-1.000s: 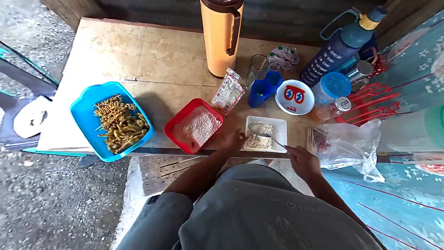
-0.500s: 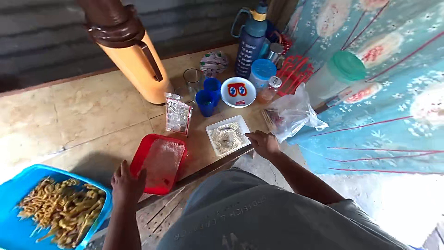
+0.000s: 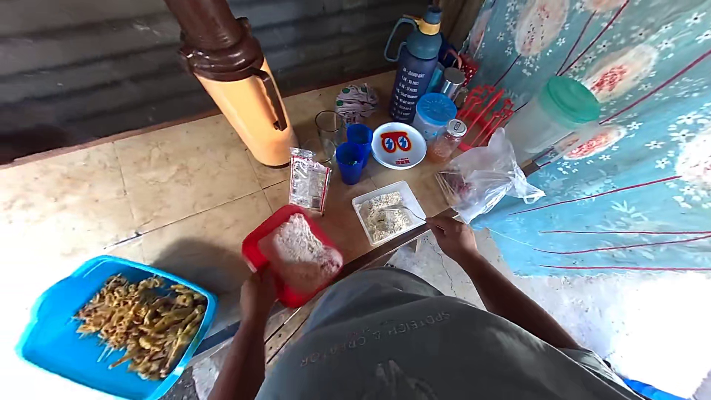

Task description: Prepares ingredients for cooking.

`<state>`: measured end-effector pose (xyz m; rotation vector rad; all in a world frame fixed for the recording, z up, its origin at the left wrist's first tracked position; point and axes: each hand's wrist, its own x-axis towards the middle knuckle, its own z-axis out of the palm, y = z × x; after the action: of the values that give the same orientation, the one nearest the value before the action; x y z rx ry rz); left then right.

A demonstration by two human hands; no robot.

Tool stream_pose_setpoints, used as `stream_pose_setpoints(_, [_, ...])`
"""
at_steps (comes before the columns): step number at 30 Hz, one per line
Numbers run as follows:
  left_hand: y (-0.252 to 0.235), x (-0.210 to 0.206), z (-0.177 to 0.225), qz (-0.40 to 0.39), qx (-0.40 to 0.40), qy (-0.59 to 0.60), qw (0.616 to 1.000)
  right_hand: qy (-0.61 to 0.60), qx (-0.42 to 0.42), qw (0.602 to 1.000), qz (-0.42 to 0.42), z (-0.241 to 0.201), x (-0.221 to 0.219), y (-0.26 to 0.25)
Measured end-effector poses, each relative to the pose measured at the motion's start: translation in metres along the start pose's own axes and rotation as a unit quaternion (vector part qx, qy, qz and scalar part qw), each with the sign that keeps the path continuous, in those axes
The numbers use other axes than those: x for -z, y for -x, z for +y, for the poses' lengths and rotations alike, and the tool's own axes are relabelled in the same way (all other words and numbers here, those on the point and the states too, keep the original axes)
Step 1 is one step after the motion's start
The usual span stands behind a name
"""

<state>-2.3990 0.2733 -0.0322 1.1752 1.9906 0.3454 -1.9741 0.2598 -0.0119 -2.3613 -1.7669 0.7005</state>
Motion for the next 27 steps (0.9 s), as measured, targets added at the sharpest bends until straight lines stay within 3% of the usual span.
stream_pose_setpoints(3, [-0.007,-0.012,0.018,0.0,-0.01,0.009,1.0,-0.019,0.031,0.998,0.043,0.007,-0.011,0.003])
stream_pose_setpoints(8, [-0.013,0.004,0.004,-0.024,0.003,0.006,1.0,0.016,0.06,0.994,0.084,0.005,-0.014,0.007])
stream_pose_setpoints(10, [-0.017,0.0,-0.005,-0.032,0.016,0.01,0.999,-0.012,0.104,0.985,0.135,0.003,-0.018,0.008])
stream_pose_setpoints(13, [-0.014,-0.007,-0.009,-0.029,0.036,0.036,0.998,-0.08,0.203,0.966,0.142,-0.02,-0.018,0.016])
stream_pose_setpoints(15, [-0.008,-0.011,-0.006,-0.032,0.036,0.06,0.997,-0.096,0.283,0.947,0.118,-0.045,-0.018,0.019])
stream_pose_setpoints(18, [0.0,-0.011,0.0,-0.038,0.008,0.074,0.997,-0.024,0.348,0.936,0.053,-0.098,-0.027,0.012])
stream_pose_setpoints(22, [0.002,-0.019,0.006,-0.052,-0.011,0.083,0.995,0.129,0.272,0.951,-0.065,-0.174,-0.056,-0.005])
stream_pose_setpoints(24, [-0.002,-0.024,0.004,-0.054,0.001,0.091,0.994,0.151,0.262,0.942,-0.144,-0.184,-0.065,-0.006])
stream_pose_setpoints(27, [-0.009,-0.027,-0.005,-0.059,0.03,0.116,0.991,0.141,0.302,0.925,-0.18,-0.154,-0.057,0.005])
